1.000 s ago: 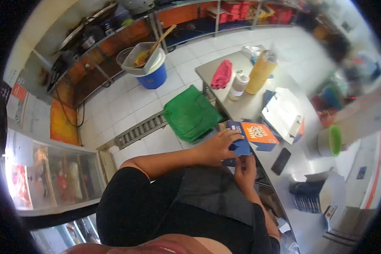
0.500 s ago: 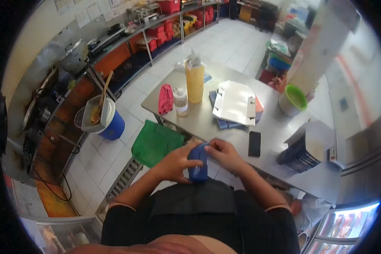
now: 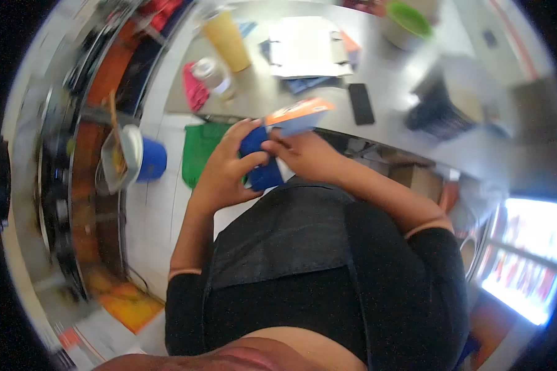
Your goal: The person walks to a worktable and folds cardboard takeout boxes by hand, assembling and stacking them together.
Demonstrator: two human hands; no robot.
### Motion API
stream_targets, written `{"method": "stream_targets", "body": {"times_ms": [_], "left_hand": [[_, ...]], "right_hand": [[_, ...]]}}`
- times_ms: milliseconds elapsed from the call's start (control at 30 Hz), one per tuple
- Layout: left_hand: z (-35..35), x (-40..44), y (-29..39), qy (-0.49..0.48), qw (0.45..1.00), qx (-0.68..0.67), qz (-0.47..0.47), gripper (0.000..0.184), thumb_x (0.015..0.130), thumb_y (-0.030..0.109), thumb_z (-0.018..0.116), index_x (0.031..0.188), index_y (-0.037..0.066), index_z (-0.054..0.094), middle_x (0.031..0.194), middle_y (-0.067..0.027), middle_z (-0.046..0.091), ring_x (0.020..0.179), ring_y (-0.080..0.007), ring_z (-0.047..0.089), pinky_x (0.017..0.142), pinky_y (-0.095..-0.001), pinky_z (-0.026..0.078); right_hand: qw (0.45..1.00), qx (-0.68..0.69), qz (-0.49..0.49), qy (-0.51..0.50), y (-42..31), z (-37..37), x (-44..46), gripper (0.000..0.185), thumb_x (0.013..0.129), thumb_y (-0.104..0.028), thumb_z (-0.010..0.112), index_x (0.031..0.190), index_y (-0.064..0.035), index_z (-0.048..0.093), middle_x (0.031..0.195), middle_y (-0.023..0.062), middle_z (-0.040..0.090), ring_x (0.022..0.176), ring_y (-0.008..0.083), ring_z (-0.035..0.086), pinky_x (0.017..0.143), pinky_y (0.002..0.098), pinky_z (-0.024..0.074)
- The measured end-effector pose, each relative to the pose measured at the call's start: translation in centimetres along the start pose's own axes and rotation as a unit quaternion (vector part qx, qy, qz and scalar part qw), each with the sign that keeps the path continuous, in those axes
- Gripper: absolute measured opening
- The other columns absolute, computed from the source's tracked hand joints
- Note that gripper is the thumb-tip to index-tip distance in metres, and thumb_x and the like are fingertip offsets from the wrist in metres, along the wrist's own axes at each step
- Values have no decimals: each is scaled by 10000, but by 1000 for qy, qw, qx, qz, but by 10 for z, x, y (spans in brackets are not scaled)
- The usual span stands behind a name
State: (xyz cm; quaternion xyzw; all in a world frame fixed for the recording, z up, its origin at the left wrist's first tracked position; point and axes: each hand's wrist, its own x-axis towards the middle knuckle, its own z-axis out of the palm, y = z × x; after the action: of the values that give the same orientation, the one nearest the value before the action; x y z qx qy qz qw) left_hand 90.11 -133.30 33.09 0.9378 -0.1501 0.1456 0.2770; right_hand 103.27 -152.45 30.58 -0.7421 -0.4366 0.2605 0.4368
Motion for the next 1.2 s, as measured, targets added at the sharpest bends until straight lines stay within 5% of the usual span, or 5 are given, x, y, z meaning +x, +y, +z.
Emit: {"method": "stream_targets", "body": {"times_ms": [300,700,933,1033,1200], "left_hand": [[63,71,10,39,996,43,60,648,582,210,918,1156,175,619,1514,-185,483,1365,-433,481,1075,-575,409],[179,241,65,89,963,-106,233,951,674,602,919,1419,174,513,1560,-265,377,1416,-463,425,1160,-569,345],[270,338,51,-26,975,-137,172,637,892,309,821,1402,60,533,1546,-228,401,1289,-385,563,1054,-475,488],[309,385,66,-105,945,-310,20,549,914,227,795,1389,68,569,1510,-202,459,1126,-333,665,937,-440,564],[354,434,63,-144,956,-133,220,359,913,84,738,1262,42,667,1396,-138,601,1073,-295,701,859,-396,586]], "right_hand": [[983,-12,116,144,24,-40,-29,465,1067,-474,514,1090,-16,596,1053,243,680,998,455,653,853,507,506],[876,241,122,399,85,-218,-184,460,1031,-445,658,1225,-27,662,1018,49,683,888,105,615,809,290,511],[732,293,-45,613,100,-359,-323,444,1074,-344,599,1376,-18,613,1235,86,709,1069,145,698,902,280,567],[752,239,-44,612,131,-400,-326,359,1078,-330,604,1278,-36,651,1035,19,726,842,66,695,724,199,558],[833,56,-3,551,117,-423,-283,385,1042,-393,653,1223,-53,676,990,34,706,844,73,664,748,226,540]]}}
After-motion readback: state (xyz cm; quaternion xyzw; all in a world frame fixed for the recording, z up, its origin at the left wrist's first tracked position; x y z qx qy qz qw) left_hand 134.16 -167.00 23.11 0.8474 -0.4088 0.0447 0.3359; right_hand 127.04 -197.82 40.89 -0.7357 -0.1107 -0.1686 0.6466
